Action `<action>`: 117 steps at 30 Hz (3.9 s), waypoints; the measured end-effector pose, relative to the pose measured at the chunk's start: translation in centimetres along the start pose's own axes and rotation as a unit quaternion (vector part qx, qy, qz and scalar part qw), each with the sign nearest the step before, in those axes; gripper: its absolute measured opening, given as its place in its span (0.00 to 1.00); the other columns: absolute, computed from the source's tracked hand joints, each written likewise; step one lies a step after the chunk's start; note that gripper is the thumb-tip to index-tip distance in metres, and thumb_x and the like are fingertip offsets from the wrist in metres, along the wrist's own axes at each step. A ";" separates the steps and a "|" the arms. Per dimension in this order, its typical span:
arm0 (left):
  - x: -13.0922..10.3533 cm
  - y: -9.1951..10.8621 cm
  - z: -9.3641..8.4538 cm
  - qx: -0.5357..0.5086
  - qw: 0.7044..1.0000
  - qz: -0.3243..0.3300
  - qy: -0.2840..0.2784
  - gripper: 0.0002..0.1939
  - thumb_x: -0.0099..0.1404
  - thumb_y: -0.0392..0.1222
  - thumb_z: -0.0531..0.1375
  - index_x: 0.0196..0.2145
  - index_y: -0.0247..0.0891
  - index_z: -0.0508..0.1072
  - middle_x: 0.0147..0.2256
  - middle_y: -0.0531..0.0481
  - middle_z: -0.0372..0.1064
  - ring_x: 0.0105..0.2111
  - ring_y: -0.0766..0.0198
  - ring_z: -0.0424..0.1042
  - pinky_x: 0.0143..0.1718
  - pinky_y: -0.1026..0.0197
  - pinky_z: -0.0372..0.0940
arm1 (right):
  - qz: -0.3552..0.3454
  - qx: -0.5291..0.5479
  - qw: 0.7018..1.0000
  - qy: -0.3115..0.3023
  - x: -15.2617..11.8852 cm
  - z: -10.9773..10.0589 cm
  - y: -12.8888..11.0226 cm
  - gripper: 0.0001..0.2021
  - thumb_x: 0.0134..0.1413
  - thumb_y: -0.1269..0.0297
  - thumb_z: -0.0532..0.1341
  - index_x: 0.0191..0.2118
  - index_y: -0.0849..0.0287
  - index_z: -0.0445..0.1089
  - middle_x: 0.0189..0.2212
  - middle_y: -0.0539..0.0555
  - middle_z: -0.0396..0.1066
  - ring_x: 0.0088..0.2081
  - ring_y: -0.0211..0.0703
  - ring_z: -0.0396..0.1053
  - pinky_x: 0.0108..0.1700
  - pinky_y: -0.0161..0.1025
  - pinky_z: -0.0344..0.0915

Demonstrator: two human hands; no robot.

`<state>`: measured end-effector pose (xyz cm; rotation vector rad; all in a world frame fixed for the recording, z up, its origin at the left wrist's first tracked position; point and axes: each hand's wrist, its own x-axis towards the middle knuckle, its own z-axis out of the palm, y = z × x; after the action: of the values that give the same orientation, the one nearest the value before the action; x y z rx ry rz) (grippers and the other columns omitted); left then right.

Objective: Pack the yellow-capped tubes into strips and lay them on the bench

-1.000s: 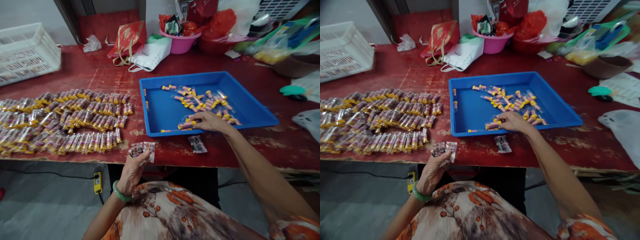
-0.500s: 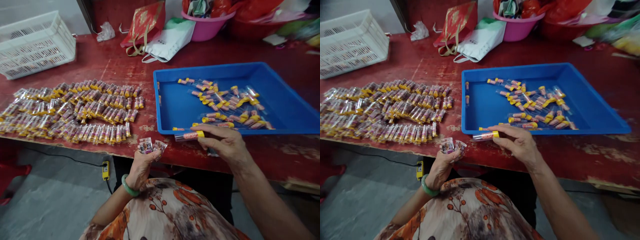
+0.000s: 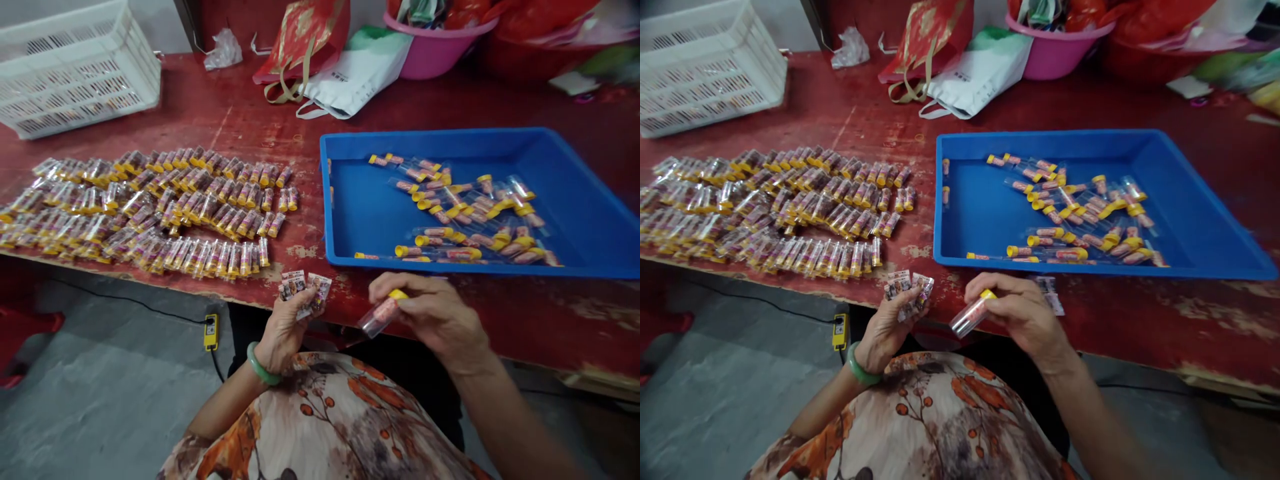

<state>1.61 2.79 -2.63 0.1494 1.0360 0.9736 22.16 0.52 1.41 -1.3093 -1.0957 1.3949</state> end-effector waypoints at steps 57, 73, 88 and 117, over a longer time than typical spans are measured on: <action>-1.9 0.0 -1.4 0.003 0.995 0.068 -0.073 0.16 0.52 0.42 0.70 0.38 0.35 0.76 0.34 0.50 0.76 0.31 0.66 0.74 0.36 0.63 0.71 | -0.380 -0.280 0.881 0.037 -1.6 6.6 5.1 0.17 0.56 0.76 0.57 0.51 0.58 0.65 0.46 0.61 0.68 0.46 0.47 0.71 0.44 0.42 0.72; -2.7 -1.1 -1.1 0.018 0.996 0.038 -0.080 0.16 0.48 0.42 0.72 0.35 0.34 0.77 0.31 0.51 0.76 0.27 0.69 0.72 0.31 0.67 0.68 | -0.418 -0.247 0.863 0.141 -1.6 8.2 5.0 0.17 0.49 0.83 0.59 0.43 0.59 0.71 0.39 0.58 0.71 0.39 0.43 0.72 0.39 0.40 0.71; -2.7 -1.4 -1.3 0.020 0.995 0.044 -0.088 0.15 0.50 0.43 0.71 0.34 0.33 0.77 0.31 0.49 0.76 0.27 0.67 0.73 0.30 0.65 0.68 | -0.478 -0.324 0.799 0.167 -1.2 8.2 6.7 0.17 0.51 0.81 0.60 0.46 0.57 0.72 0.40 0.59 0.74 0.39 0.44 0.74 0.35 0.38 0.73; -0.5 2.9 -6.6 0.062 0.989 0.121 0.057 0.21 0.48 0.51 0.71 0.29 0.29 0.74 0.23 0.46 0.74 0.22 0.63 0.75 0.25 0.64 0.70 | 0.009 -0.046 0.988 0.144 12.4 13.8 4.8 0.16 0.37 0.59 0.65 0.34 0.62 0.68 0.22 0.50 0.70 0.21 0.38 0.66 0.20 0.34 0.62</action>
<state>-5.41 2.03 -4.31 0.3326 1.2039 1.1478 7.85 11.38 -5.12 -1.5369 -0.9613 1.1355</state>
